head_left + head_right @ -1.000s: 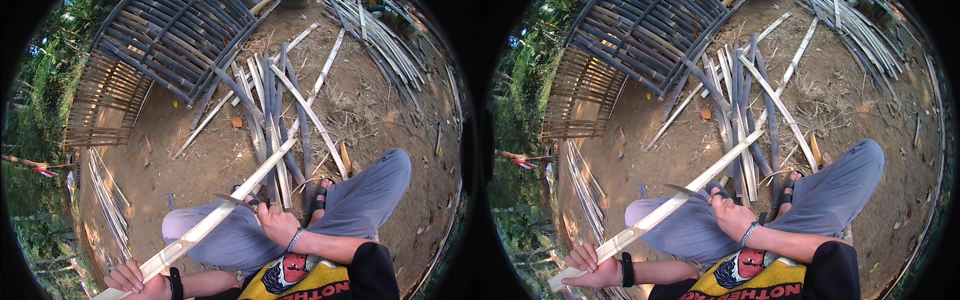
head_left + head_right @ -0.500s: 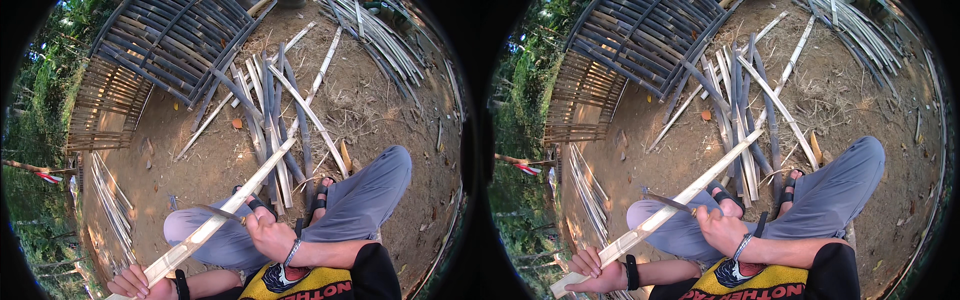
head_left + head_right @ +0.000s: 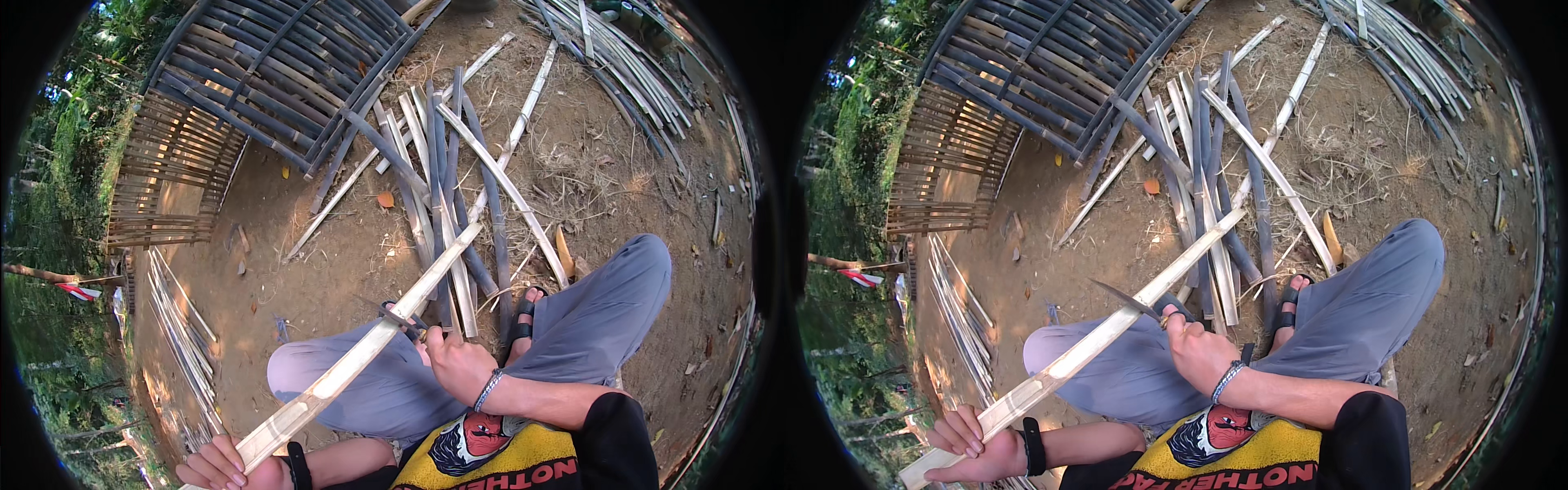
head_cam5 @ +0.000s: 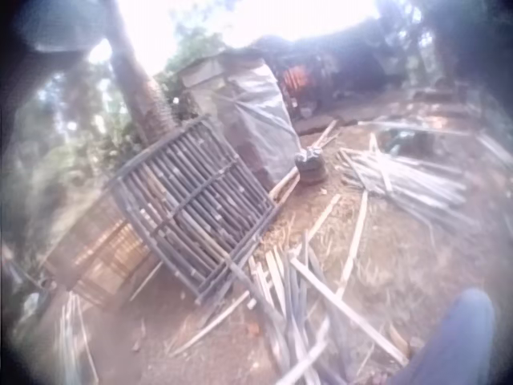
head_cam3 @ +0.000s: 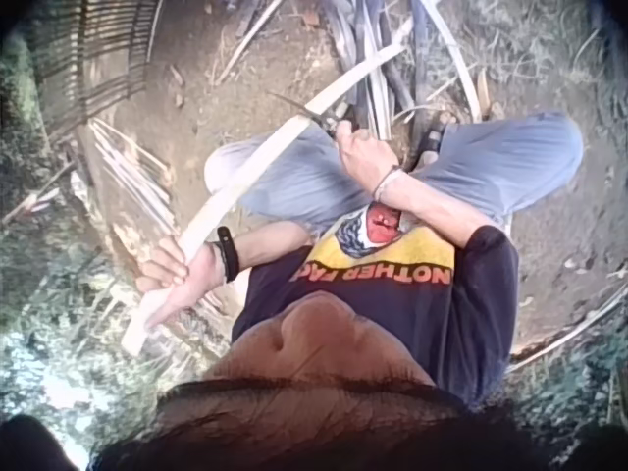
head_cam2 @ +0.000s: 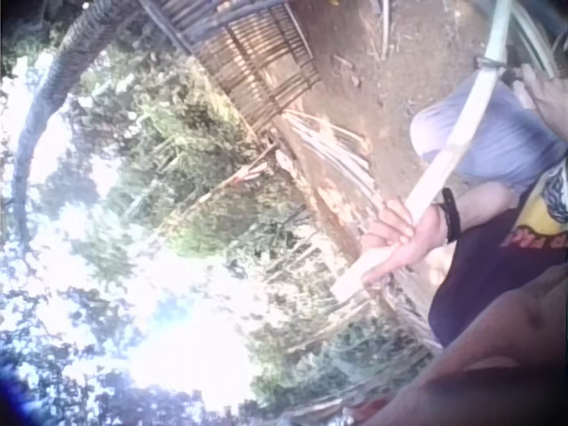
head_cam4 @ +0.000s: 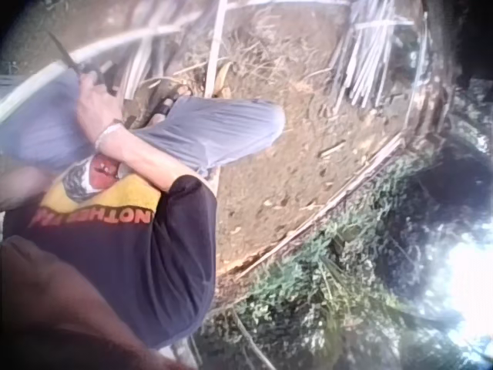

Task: The person strips layers of bark and wood from a bamboo stalk using a knife while sitting on the ground, occasionally pulling the strips away by hand.

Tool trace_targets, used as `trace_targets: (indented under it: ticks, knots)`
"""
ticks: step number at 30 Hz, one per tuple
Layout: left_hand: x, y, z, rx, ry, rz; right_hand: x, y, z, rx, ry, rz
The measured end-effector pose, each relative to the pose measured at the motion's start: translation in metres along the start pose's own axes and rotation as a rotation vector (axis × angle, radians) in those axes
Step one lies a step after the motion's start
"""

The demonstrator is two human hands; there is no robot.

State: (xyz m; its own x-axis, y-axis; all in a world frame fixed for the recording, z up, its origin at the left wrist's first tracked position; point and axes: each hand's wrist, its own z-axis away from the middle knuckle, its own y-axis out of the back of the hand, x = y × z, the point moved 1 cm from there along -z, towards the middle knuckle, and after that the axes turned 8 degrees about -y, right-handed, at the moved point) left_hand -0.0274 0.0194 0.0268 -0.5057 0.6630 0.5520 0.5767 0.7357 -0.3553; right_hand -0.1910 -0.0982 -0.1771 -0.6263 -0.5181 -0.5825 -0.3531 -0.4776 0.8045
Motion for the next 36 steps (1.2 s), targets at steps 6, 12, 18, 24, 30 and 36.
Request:
trace_targets:
  ticks: [6, 12, 18, 24, 30, 36]
  knots:
    - [0.001, -0.01, -0.001, 0.11, 0.025, 0.114, 0.006, 0.001, -0.007, 0.082, 0.073, 0.063]
    - [0.003, -0.008, 0.002, 0.13, 0.011, 0.063, -0.036, 0.023, 0.008, -0.008, 0.136, 0.046]
    - [0.005, -0.016, 0.003, 0.132, -0.01, 0.072, 0.022, -0.014, -0.008, -0.005, -0.062, 0.05]
    - [0.004, -0.016, 0.003, 0.074, 0.001, 0.142, -0.001, 0.002, -0.002, 0.016, 0.06, 0.094]
    - [0.004, -0.015, 0.005, 0.131, -0.047, 0.076, -0.01, 0.013, 0.005, -0.045, 0.069, 0.037]
    - [0.005, -0.019, 0.005, 0.103, -0.019, 0.074, 0.024, -0.008, -0.002, -0.016, -0.005, 0.075]
